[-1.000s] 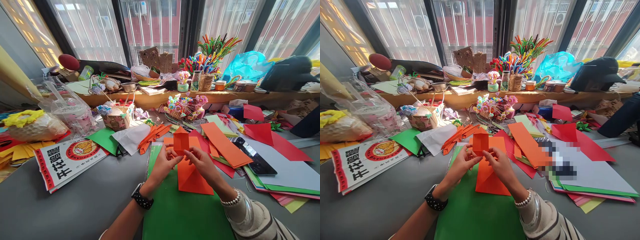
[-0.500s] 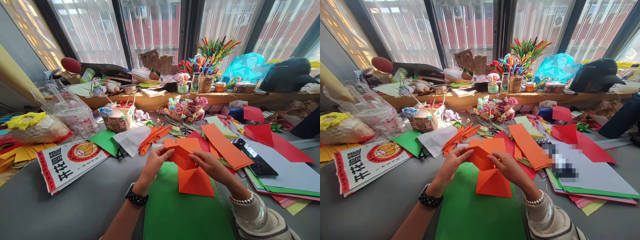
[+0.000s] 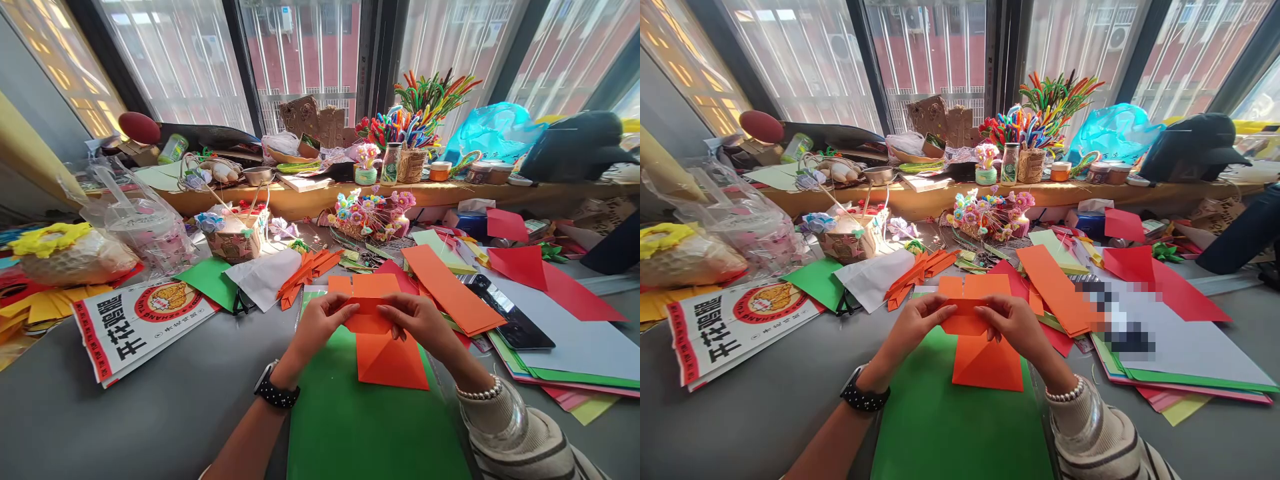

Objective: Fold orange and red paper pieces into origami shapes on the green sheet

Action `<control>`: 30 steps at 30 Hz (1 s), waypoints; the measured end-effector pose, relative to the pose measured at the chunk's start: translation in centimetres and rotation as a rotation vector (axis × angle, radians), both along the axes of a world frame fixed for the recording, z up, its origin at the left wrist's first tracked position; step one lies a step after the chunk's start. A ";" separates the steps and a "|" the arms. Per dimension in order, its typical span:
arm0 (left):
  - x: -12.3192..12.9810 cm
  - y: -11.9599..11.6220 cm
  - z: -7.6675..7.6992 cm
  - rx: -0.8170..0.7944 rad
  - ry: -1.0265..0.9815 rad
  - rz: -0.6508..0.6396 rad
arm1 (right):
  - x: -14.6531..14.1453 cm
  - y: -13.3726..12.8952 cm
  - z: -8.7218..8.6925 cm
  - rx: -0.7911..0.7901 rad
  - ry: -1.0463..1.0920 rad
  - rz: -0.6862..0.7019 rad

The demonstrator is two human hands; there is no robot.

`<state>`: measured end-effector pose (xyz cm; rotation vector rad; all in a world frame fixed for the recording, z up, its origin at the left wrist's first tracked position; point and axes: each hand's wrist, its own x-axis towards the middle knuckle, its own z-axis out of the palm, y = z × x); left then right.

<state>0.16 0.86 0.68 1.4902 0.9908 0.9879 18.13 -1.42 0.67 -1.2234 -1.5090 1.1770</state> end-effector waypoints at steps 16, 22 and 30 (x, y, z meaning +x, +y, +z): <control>0.4 0.0 -0.5 -0.110 -0.071 0.057 | -0.1 0.1 -0.4 0.070 0.106 -0.061; 0.3 0.0 -0.4 -0.106 -0.110 0.086 | -0.1 0.1 -0.4 0.120 0.111 -0.046; 0.4 0.0 -0.1 -0.241 -0.132 -0.004 | 0.1 0.0 -0.9 0.202 0.090 -0.004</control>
